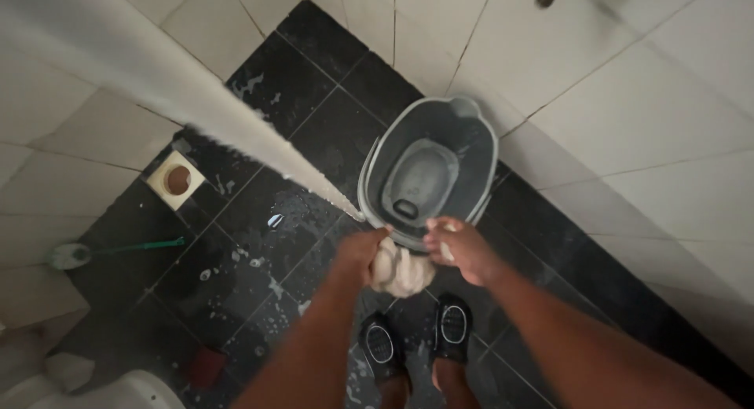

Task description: Cleaning the outside of a toilet tank with a cloth.

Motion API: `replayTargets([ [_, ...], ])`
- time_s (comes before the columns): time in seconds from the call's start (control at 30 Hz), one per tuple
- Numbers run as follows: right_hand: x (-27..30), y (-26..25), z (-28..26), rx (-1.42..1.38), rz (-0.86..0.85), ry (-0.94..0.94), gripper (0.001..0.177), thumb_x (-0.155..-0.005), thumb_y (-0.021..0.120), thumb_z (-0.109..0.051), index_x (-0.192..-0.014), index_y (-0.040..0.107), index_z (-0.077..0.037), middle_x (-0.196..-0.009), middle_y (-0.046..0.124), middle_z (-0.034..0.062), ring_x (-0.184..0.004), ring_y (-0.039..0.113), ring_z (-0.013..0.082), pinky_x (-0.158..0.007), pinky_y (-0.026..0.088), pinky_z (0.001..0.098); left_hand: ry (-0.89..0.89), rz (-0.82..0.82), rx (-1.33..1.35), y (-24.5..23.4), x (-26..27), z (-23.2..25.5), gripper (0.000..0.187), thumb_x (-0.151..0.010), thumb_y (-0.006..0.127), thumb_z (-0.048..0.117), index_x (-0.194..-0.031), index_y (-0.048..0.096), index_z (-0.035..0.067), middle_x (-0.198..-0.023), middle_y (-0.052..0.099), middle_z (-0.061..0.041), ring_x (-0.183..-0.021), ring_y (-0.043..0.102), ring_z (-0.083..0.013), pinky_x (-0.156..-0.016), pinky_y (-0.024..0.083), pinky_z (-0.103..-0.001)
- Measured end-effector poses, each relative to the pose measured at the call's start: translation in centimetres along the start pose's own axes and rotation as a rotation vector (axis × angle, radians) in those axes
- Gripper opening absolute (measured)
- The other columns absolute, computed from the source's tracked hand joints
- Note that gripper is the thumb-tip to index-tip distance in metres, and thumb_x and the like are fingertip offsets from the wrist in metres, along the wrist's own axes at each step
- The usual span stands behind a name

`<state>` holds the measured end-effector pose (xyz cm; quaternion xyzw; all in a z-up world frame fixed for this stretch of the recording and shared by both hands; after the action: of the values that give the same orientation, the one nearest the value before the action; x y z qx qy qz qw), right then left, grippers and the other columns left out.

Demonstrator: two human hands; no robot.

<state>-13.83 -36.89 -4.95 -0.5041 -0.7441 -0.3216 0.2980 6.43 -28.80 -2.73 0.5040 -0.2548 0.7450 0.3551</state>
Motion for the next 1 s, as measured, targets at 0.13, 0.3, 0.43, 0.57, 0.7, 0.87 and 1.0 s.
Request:
replayTargets([
  [0.13, 5.3, 0.8, -4.3, 0.052, -0.149, 0.144, 0.043, -0.090, 0.071, -0.027, -0.128, 0.061, -0.010, -0.111, 0.073, 0.0093, -0.096, 0.072, 0.0211, -0.081, 0.060, 0.0399, -0.023, -0.068, 0.260, 2.7, 4.7, 1.5, 0.047, -0.084, 0.083, 0.023, -0.115, 0.068, -0.009, -0.108, 0.074, -0.023, -0.090, 0.074, -0.0348, -0.076, 0.063, -0.046],
  [0.3, 9.9, 0.3, -10.6, 0.014, -0.317, 0.104, 0.048, -0.083, 0.080, -0.025, -0.122, 0.060, -0.004, -0.108, 0.073, 0.0133, -0.091, 0.075, 0.0254, -0.080, 0.063, 0.0424, 0.082, 0.016, 0.263, 7.3, 18.8, 7.1, 0.057, -0.079, 0.084, 0.023, -0.118, 0.063, -0.012, -0.109, 0.072, -0.026, -0.098, 0.075, -0.0419, -0.075, 0.065, -0.052],
  [0.43, 15.3, -0.3, -15.8, 0.123, -0.243, 0.135, 0.037, -0.084, 0.075, -0.019, -0.116, 0.063, -0.005, -0.104, 0.074, 0.0111, -0.089, 0.076, 0.0238, -0.075, 0.064, 0.0418, 0.238, 0.171, -0.132, 8.1, 25.1, 8.0, 0.068, -0.076, 0.092, 0.019, -0.131, 0.055, 0.002, -0.116, 0.066, -0.018, -0.103, 0.072, -0.0317, -0.082, 0.064, -0.043],
  [0.57, 19.7, -2.2, -19.8, 0.140, -0.258, -0.001, 0.020, -0.086, 0.071, -0.012, -0.104, 0.069, -0.003, -0.095, 0.075, 0.0105, -0.083, 0.073, 0.0241, -0.071, 0.062, 0.0399, 0.464, -0.016, -0.053, 9.5, 28.1, 7.4, 0.063, -0.076, 0.085, 0.007, -0.133, 0.061, -0.001, -0.112, 0.075, -0.015, -0.096, 0.076, -0.0264, -0.078, 0.065, -0.038],
  [0.7, 22.3, -4.4, -22.6, 0.217, -0.323, -0.057, 0.018, -0.085, 0.072, -0.012, -0.101, 0.069, -0.004, -0.090, 0.073, 0.0085, -0.079, 0.070, 0.0207, -0.067, 0.059, 0.0379, 0.479, -0.127, 0.035, 10.8, 32.3, 7.8, 0.065, -0.076, 0.081, 0.000, -0.135, 0.054, -0.001, -0.113, 0.073, -0.018, -0.093, 0.077, -0.0285, -0.076, 0.067, -0.039],
  [0.87, 30.4, -4.1, -27.7, 0.132, -0.340, -0.042, 0.012, -0.086, 0.068, -0.011, -0.097, 0.066, -0.008, -0.092, 0.072, 0.0087, -0.079, 0.074, 0.0215, -0.070, 0.063, 0.0358, 0.406, -0.273, 0.221, 11.6, 42.8, 9.4, 0.067, -0.076, 0.078, 0.002, -0.136, 0.047, 0.007, -0.114, 0.069, -0.021, -0.090, 0.074, -0.0315, -0.073, 0.063, -0.046],
  [1.0, 35.9, -4.0, -29.1, 0.032, -0.366, -0.172, 0.013, -0.088, 0.072, -0.011, -0.098, 0.065, -0.010, -0.093, 0.068, 0.0059, -0.082, 0.071, 0.0189, -0.070, 0.061, 0.0388, 0.426, -0.318, 0.292, 10.7, 40.8, 8.2, 0.065, -0.087, 0.081, 0.005, -0.138, 0.041, 0.000, -0.117, 0.065, -0.021, -0.100, 0.069, -0.0322, -0.077, 0.058, -0.044],
])
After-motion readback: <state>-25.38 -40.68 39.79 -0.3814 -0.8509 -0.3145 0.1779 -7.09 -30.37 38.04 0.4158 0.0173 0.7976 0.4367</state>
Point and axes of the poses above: each hand's wrist, its own x-axis away from the middle knuckle, its own y-axis out of the palm, z = x × y, the point moved 4 cm from there along -x, towards the middle knuckle
